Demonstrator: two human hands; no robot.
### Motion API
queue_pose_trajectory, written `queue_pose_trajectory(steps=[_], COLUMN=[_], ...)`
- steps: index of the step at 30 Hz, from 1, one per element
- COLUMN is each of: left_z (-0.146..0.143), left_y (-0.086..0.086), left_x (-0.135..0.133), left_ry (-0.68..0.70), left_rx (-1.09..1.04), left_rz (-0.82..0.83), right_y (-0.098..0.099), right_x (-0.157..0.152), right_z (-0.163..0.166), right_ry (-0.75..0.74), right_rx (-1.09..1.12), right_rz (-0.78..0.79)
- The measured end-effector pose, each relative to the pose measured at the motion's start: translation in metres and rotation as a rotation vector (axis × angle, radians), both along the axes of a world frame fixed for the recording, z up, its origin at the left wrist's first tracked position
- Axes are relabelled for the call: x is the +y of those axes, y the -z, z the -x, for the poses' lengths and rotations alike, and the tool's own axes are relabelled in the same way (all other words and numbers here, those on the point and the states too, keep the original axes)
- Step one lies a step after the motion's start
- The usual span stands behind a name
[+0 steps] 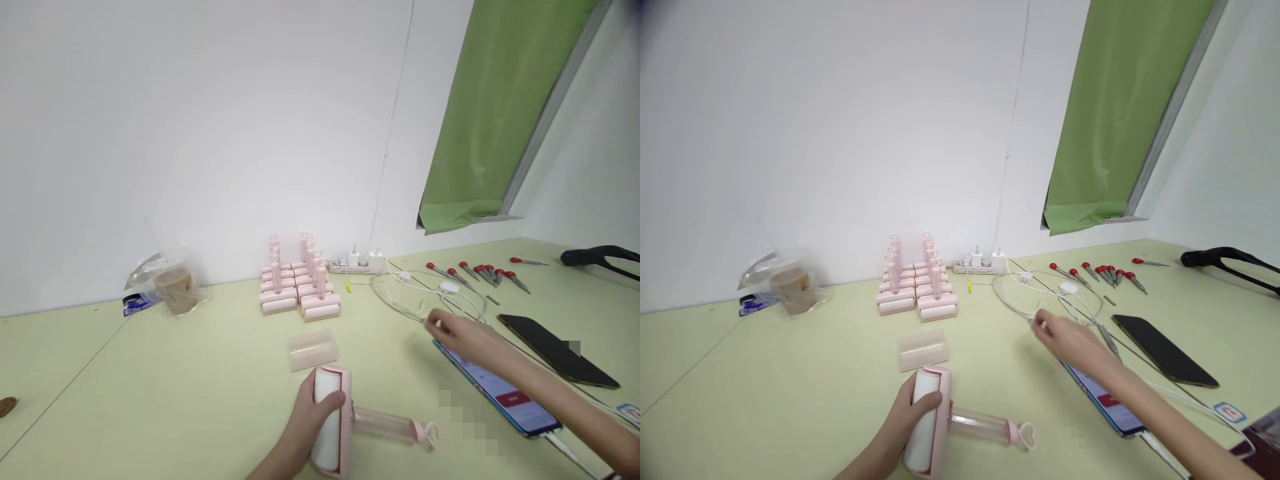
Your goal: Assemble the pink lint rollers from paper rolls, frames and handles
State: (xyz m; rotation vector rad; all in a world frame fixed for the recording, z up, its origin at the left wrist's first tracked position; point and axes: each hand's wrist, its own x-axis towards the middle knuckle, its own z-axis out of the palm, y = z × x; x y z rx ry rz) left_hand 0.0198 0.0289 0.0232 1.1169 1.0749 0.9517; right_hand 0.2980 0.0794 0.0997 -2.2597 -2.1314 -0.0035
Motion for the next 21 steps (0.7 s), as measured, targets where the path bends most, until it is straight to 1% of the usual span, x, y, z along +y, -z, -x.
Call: queue_pose_trajectory(steps=[1, 2, 3, 5, 8, 11, 16, 18, 21], left_z=[-0.003, -0.007, -0.012, -0.022, -0.038, -0.049, -0.054, -0.055, -0.06], left_y=[-0.002, -0.004, -0.006, -0.01, -0.015, -0.021, -0.036, -0.041, -0.042], left_x=[0.0, 0.0, 0.0, 0.003, 0.008, 0.012, 0.015, 0.018, 0.027], left_ry=[-0.013, -0.02, -0.021, -0.004, 0.019, 0.026, 0.081, 0.109, 0.102], left_rx=[0.048, 0.098, 0.138, 0.19, 0.249, 0.303, 0.354, 0.383, 0.406], left_rz=[-0.029, -0.063, -0.099, -0.164, -0.238, -0.282, -0.307, -0.32, -0.298], right_y=[0.002, 0.004, 0.006, 0.01, 0.012, 0.011, 0.009, 0.011, 0.02], right_x=[-0.018, -0.035, -0.051, -0.073, -0.087, -0.089, -0.089, -0.087, -0.08], right_z=[0.011, 0.023, 0.034, 0.051, 0.057, 0.046, 0.032, 0.031, 0.028], right_ry=[-0.144, -0.251, -0.32, -0.375, -0.385, -0.393, -0.45, -0.456, -0.431], right_rx=[0.192, 0.348, 0.452, 0.534, 0.522, 0.476, 0.33, 0.262, 0.208], right_rz=[-0.016, -0.018, -0.025, -0.067, -0.175, -0.285, -0.441, -0.459, -0.403])
